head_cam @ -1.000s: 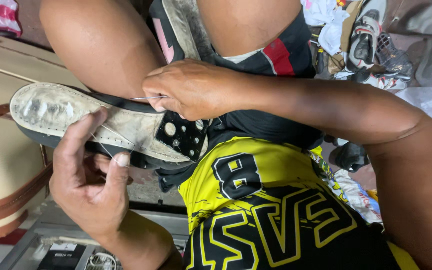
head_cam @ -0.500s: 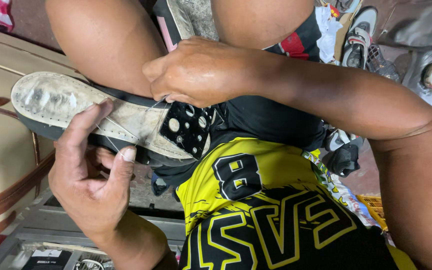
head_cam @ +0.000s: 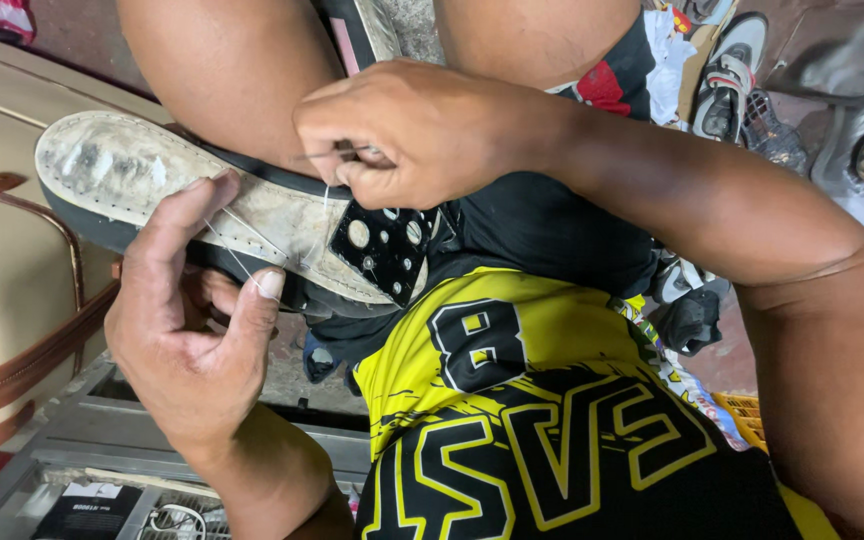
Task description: The person sits on the floor and sews a black athletic shoe using a needle and white thread. They repeatedly push the needle through the sole and upper, pull the thread tight, and inspect the stitching from different angles.
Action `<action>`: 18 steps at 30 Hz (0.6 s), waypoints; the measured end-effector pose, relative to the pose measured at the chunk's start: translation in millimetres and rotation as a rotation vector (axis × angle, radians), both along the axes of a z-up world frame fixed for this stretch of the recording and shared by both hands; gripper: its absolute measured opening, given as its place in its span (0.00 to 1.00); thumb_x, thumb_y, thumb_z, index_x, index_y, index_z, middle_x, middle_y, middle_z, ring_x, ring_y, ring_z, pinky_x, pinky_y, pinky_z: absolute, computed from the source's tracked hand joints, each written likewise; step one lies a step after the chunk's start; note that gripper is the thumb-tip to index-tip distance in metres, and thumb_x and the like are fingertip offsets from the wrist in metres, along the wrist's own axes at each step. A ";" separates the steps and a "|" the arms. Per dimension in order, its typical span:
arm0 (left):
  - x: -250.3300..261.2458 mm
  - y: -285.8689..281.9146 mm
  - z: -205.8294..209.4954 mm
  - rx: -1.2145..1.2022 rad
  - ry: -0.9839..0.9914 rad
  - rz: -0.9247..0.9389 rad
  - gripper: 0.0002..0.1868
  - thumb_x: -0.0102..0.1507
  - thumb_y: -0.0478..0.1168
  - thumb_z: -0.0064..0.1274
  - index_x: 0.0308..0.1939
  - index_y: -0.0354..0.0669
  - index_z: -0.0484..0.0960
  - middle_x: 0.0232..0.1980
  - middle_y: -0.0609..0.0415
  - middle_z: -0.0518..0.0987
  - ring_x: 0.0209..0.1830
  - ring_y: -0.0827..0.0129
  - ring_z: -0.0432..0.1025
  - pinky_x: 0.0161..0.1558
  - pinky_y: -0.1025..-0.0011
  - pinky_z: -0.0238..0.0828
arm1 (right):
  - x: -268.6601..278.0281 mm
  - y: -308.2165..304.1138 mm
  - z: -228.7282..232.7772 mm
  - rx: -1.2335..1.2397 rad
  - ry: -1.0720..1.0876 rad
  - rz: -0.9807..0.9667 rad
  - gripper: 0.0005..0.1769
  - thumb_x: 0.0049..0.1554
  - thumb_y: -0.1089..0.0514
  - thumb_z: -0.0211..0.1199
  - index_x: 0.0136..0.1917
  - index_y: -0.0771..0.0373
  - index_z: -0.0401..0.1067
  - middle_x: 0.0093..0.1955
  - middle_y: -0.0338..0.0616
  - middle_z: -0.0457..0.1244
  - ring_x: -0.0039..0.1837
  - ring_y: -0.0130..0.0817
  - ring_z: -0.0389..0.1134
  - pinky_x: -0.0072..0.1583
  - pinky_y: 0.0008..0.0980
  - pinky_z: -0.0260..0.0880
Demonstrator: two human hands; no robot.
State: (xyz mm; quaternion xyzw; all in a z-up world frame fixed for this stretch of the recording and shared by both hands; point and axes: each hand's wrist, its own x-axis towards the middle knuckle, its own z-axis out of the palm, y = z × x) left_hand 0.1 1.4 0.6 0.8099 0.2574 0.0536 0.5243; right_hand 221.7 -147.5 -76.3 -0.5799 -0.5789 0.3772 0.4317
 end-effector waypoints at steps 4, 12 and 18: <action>0.9 2.2 -0.7 0.063 -0.023 -0.075 0.29 0.67 0.30 0.63 0.70 0.32 0.70 0.67 0.45 0.79 0.30 0.87 0.62 0.34 0.88 0.61 | 1.1 -3.1 12.3 -0.309 0.504 0.093 0.08 0.55 0.62 0.56 0.50 0.61 0.67 0.33 0.37 0.66 0.32 0.22 0.61 0.35 0.29 0.58; 8.7 -15.8 11.7 0.140 -0.036 -0.153 0.43 0.56 0.37 0.75 0.71 0.36 0.70 0.62 0.46 0.81 0.39 0.81 0.74 0.32 0.85 0.68 | -7.0 -38.0 50.7 -0.222 0.739 0.151 0.05 0.63 0.62 0.58 0.50 0.65 0.70 0.38 0.35 0.64 0.39 0.17 0.62 0.42 0.23 0.63; 29.5 -32.2 17.9 0.322 -0.035 -0.294 0.49 0.52 0.46 0.80 0.71 0.39 0.70 0.55 0.50 0.85 0.36 0.77 0.75 0.38 0.78 0.72 | 0.4 -56.7 80.1 -0.154 0.519 0.041 0.04 0.62 0.61 0.61 0.47 0.63 0.72 0.34 0.33 0.65 0.36 0.17 0.63 0.38 0.24 0.63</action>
